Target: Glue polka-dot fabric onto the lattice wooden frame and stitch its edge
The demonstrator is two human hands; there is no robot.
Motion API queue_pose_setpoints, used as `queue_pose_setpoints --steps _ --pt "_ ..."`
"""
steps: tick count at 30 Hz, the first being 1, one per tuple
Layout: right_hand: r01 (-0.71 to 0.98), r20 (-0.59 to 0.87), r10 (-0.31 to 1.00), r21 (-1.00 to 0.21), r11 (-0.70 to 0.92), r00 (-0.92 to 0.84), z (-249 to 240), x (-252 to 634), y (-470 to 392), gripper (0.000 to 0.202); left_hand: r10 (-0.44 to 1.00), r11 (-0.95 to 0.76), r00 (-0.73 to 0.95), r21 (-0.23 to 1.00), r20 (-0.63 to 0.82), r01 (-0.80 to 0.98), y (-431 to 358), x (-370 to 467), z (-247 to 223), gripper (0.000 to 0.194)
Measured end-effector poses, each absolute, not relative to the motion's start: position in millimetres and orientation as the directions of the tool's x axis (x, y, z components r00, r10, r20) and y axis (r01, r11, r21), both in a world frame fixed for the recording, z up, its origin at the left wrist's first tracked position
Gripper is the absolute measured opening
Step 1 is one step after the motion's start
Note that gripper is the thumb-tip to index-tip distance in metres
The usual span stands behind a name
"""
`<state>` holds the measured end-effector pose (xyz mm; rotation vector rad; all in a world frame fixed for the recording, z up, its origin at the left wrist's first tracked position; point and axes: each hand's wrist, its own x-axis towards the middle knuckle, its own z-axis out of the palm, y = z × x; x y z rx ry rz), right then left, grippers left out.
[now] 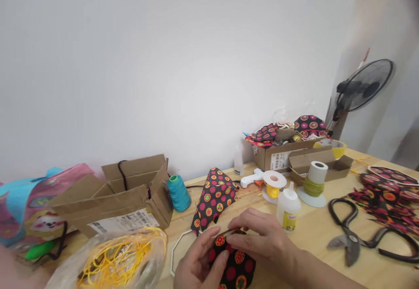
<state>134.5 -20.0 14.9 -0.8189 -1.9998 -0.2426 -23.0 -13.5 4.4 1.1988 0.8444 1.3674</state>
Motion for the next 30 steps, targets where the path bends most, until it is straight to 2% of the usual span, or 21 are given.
queue_pose_setpoints --steps 2,5,8,11,17,23,30 --pt "0.626 0.824 0.462 -0.176 0.759 -0.328 15 134 -20 0.011 0.963 -0.22 0.113 0.954 0.246 -0.203 -10 -27 0 0.026" --pt "0.618 0.815 0.488 -0.216 0.756 -0.312 14 134 -19 0.01 0.904 -0.346 0.246 0.936 0.349 -0.055 -2 -36 -5 0.026" --pt "0.624 0.806 0.5 -0.219 0.75 -0.316 12 135 -19 0.012 0.823 -0.491 0.358 0.869 0.441 0.056 4 -44 -7 0.035" --pt "0.62 0.802 0.502 -0.222 0.753 -0.322 11 135 -19 0.012 0.779 -0.583 0.367 0.804 0.509 0.122 5 -46 -5 0.039" --pt "0.567 0.793 0.531 -0.301 0.767 -0.298 13 136 -18 0.013 0.746 -0.643 0.375 0.741 0.55 0.194 4 -45 -3 0.033" --pt "0.503 0.785 0.577 -0.415 0.758 -0.223 10 135 -17 0.013 0.759 -0.638 0.329 0.743 0.562 0.203 4 -44 -6 0.028" --pt "0.511 0.806 0.541 -0.368 0.777 -0.242 9 136 -17 0.014 0.705 -0.699 0.373 0.682 0.603 0.217 5 -44 -2 0.02"
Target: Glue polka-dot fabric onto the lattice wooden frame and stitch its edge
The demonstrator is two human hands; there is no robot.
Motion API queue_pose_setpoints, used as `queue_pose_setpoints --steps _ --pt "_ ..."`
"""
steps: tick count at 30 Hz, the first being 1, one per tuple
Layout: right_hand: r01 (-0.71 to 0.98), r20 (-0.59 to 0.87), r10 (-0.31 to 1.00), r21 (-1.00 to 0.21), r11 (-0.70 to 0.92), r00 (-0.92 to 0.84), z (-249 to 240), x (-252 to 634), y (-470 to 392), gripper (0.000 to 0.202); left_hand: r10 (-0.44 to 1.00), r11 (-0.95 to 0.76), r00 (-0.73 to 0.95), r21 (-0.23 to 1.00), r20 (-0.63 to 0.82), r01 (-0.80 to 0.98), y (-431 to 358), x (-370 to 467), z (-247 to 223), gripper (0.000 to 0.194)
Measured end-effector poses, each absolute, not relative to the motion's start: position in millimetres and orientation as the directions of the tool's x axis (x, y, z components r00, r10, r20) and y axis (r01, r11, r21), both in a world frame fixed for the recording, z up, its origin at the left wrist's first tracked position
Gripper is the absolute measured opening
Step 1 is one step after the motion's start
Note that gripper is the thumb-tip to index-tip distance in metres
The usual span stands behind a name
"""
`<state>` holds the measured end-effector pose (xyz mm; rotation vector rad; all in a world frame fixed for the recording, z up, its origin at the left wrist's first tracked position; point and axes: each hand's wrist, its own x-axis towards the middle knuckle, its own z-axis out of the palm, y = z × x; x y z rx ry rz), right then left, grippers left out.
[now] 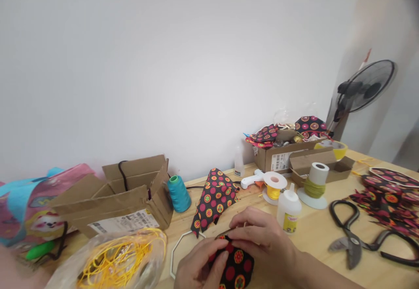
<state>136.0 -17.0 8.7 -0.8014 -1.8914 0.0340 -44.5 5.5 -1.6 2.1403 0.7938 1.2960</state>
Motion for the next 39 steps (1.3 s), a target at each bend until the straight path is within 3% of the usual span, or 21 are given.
queue_pose_setpoints --steps 3,6,13,16,24,30,39 --pt "0.52 0.805 0.54 -0.361 0.774 -0.245 9.6 136.1 -17.8 0.014 0.776 -0.617 0.304 0.764 0.552 0.187 3.2 -42.0 -4.6 0.014" --pt "0.513 0.806 0.545 -0.375 0.772 -0.231 11.7 135.1 -18.6 0.013 0.839 -0.535 0.21 0.831 0.502 0.153 0.5 -38.9 -9.1 0.02" --pt "0.376 0.725 0.682 -0.607 0.701 -0.1 12.7 132.7 -16.8 0.006 0.789 -0.612 0.241 0.758 0.565 0.225 2.1 -39.5 -8.5 0.021" --pt "0.39 0.682 0.725 -0.646 0.656 -0.09 12.1 132.4 -17.3 0.006 0.782 -0.622 0.255 0.741 0.569 0.254 3.5 -40.8 -7.9 0.02" --pt "0.466 0.708 0.69 -0.566 0.68 -0.147 10.2 131.9 -17.2 0.008 0.752 -0.647 0.4 0.704 0.524 0.293 9.2 -47.5 -6.6 0.024" --pt "0.497 0.688 0.705 -0.557 0.665 -0.171 10.1 131.8 -17.3 0.007 0.823 -0.53 0.384 0.808 0.418 0.256 7.8 -46.5 -7.9 0.023" --pt "0.5 0.676 0.715 -0.564 0.657 -0.176 12.3 131.2 -20.3 0.008 0.828 -0.538 0.392 0.767 0.402 0.349 5.0 -47.2 -4.8 0.028"
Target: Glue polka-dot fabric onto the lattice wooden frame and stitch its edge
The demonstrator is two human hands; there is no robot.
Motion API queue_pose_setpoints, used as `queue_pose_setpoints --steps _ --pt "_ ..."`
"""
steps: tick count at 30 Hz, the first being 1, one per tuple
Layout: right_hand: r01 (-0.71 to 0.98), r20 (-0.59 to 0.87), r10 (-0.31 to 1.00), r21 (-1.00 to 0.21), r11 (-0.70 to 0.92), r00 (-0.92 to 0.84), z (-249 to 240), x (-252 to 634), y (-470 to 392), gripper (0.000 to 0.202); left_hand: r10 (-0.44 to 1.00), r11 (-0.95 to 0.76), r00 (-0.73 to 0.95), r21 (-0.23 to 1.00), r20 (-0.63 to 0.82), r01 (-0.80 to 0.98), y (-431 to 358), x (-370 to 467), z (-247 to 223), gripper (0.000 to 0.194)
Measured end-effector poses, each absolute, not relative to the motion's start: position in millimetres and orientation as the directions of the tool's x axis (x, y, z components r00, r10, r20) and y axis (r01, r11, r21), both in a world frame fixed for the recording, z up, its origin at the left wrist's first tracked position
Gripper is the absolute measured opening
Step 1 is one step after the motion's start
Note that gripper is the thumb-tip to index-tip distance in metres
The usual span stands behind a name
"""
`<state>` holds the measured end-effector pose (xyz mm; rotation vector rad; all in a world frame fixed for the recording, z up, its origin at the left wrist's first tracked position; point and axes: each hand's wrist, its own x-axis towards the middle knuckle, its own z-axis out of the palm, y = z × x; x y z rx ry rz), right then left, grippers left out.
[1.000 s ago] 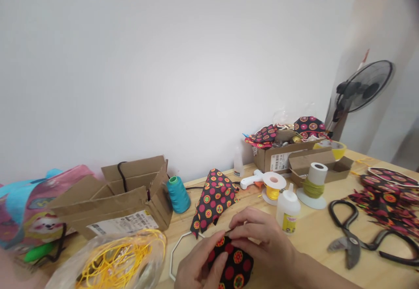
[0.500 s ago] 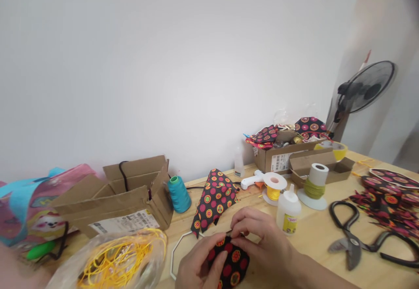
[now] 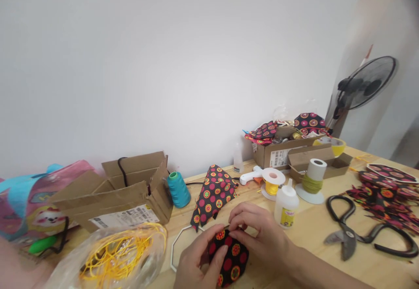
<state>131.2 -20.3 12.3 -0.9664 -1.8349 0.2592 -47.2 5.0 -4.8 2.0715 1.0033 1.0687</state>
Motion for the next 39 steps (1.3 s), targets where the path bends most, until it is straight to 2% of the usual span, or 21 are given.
queue_pose_setpoints --steps 6,12,17,25,31,39 --pt "0.615 0.702 0.671 -0.426 0.664 -0.238 13.0 130.0 -22.3 0.014 0.856 -0.498 0.315 0.816 0.409 0.294 2.7 -46.7 -8.4 0.026" --pt "0.687 0.707 0.656 -0.34 0.642 -0.263 12.1 131.6 -21.8 0.014 0.881 -0.459 0.254 0.852 0.399 0.253 -1.4 -41.3 -7.5 0.023" --pt "0.639 0.733 0.634 -0.369 0.675 -0.247 11.5 132.5 -22.3 0.012 0.889 -0.453 0.2 0.857 0.413 0.245 -2.6 -39.5 -8.2 0.02" --pt "0.588 0.768 0.618 -0.425 0.688 -0.168 15.0 127.3 -23.9 0.009 0.857 -0.514 0.217 0.808 0.468 0.288 -3.5 -39.9 -5.3 0.02" --pt "0.622 0.815 0.549 -0.335 0.708 -0.187 13.5 127.0 -25.1 0.014 0.855 -0.517 0.211 0.81 0.474 0.276 -3.8 -39.3 -8.1 0.022" --pt "0.676 0.82 0.523 -0.251 0.693 -0.232 14.4 129.7 -25.6 0.014 0.871 -0.486 0.24 0.822 0.429 0.297 -1.7 -41.6 -11.8 0.024"
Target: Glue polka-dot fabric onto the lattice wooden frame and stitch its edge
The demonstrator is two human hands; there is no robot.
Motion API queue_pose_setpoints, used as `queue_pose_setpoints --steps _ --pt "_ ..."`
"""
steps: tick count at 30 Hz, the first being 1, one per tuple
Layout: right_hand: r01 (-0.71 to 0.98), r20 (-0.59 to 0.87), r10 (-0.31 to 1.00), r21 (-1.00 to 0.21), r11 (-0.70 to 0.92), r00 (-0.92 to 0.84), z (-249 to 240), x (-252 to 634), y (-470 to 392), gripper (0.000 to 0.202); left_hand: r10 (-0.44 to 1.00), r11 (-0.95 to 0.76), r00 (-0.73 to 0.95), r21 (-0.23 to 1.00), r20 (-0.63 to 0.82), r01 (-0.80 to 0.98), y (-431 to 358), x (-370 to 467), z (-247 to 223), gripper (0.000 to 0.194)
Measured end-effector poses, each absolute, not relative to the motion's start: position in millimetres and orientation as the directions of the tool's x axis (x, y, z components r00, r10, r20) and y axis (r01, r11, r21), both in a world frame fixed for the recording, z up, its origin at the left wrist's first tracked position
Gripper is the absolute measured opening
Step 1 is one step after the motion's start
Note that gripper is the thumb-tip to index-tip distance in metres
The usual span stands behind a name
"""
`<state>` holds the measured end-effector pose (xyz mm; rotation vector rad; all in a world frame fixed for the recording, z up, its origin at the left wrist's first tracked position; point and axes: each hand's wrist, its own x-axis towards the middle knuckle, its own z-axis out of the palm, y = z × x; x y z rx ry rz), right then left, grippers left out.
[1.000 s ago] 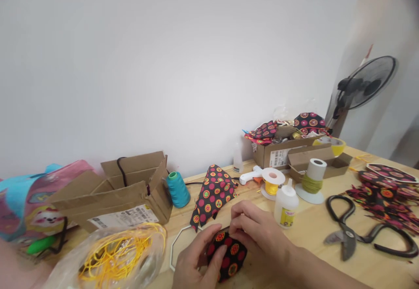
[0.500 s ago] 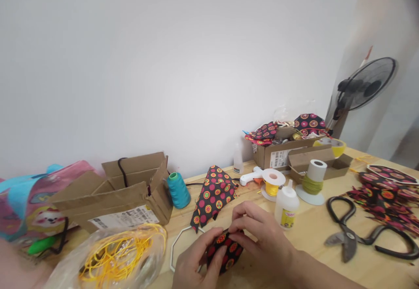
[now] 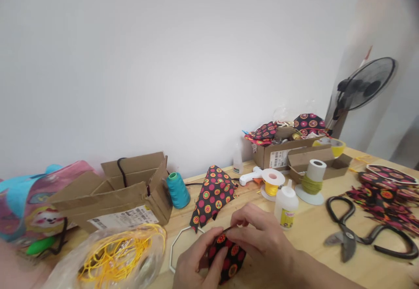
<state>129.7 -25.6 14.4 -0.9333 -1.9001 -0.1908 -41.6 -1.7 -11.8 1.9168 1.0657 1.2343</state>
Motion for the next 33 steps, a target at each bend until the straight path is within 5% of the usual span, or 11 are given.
queue_pose_setpoints --steps 5,16,26,33 --pt "0.663 0.803 0.535 -0.253 0.704 -0.262 16 130 -25 0.014 0.831 -0.523 0.388 0.799 0.399 0.296 5 -48 -12 0.027" --pt "0.617 0.782 0.577 -0.339 0.711 -0.235 12 133 -21 0.01 0.823 -0.546 0.378 0.775 0.425 0.317 8 -50 -14 0.026" --pt "0.681 0.738 0.595 -0.258 0.685 -0.319 15 134 -22 0.014 0.631 -0.762 0.55 0.57 0.547 0.308 8 -46 2 0.032" --pt "0.537 0.693 0.699 -0.526 0.659 -0.179 15 135 -21 0.011 0.605 -0.793 0.53 0.506 0.593 0.339 8 -47 3 0.026"
